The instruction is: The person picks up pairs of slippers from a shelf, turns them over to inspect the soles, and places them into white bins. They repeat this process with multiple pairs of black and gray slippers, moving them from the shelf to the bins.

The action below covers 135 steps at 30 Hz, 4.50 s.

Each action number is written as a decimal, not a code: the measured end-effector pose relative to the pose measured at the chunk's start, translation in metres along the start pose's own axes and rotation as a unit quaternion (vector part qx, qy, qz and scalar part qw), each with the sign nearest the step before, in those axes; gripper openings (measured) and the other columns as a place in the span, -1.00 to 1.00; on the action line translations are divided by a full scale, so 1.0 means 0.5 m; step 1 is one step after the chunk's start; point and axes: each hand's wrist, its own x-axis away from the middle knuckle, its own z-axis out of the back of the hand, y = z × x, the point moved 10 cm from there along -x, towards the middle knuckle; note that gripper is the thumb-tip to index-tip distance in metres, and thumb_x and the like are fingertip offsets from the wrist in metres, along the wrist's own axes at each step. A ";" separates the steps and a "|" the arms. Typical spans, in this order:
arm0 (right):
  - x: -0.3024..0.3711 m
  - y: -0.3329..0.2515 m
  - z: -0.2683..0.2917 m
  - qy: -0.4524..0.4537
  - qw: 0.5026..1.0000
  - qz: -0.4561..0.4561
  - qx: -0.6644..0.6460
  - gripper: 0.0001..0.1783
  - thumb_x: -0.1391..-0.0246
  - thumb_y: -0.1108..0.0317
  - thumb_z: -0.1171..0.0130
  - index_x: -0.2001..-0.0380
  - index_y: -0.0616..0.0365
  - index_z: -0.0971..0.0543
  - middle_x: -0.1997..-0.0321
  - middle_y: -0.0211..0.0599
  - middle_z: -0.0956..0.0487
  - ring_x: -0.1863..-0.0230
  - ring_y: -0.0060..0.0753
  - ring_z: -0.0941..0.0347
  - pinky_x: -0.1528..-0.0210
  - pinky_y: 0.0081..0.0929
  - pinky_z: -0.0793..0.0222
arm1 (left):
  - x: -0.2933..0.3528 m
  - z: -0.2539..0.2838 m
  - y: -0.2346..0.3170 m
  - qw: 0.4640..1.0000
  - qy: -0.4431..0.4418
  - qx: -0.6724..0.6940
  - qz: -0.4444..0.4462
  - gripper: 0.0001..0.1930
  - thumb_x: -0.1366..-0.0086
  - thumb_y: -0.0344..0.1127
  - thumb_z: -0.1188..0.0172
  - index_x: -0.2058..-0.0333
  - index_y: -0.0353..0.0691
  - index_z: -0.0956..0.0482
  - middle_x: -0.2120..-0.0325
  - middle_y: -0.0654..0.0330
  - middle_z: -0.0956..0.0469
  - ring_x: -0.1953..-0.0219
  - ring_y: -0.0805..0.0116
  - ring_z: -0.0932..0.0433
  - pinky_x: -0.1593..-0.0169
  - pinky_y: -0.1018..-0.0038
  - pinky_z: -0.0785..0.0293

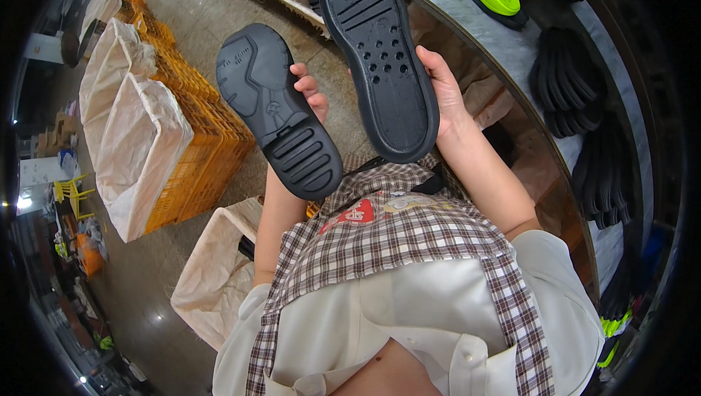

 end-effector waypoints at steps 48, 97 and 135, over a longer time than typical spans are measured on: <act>0.681 -0.535 0.290 0.623 0.661 0.232 0.348 -0.36 0.08 -0.02 -0.26 0.02 0.09 -0.32 0.10 -0.26 -0.33 0.28 -0.31 -0.35 0.33 -0.36 -0.32 | -0.022 0.066 -0.105 0.977 0.047 0.107 0.179 -0.51 -0.28 -0.08 -0.09 -0.10 -0.17 -0.24 0.02 0.24 -0.40 -0.02 0.39 -0.40 -0.11 0.26 -0.20; -0.178 -0.049 0.388 0.012 0.759 -0.065 0.648 -0.18 0.06 0.34 -0.27 -0.26 0.04 -0.13 -0.31 -0.13 -0.13 -0.34 -0.21 -0.01 -0.34 -0.31 0.05 | 0.139 0.488 -0.007 0.610 0.260 -0.740 0.111 0.26 0.08 0.03 -0.42 -0.30 -0.32 0.40 -0.28 -0.19 0.08 -0.30 -0.06 -0.03 -0.28 0.17 -0.01; -0.347 -0.201 1.471 0.272 0.184 -0.341 0.881 0.02 0.03 0.13 -0.21 -0.36 -0.18 0.20 -0.40 0.09 0.10 -0.36 0.11 0.03 -0.30 -0.11 -0.03 | 0.843 0.955 -0.081 0.235 0.575 -0.576 0.531 -0.28 -0.13 -0.02 -0.20 -0.20 -0.21 -0.17 -0.25 -0.16 -0.04 -0.21 -0.14 -0.18 -0.18 0.15 -0.24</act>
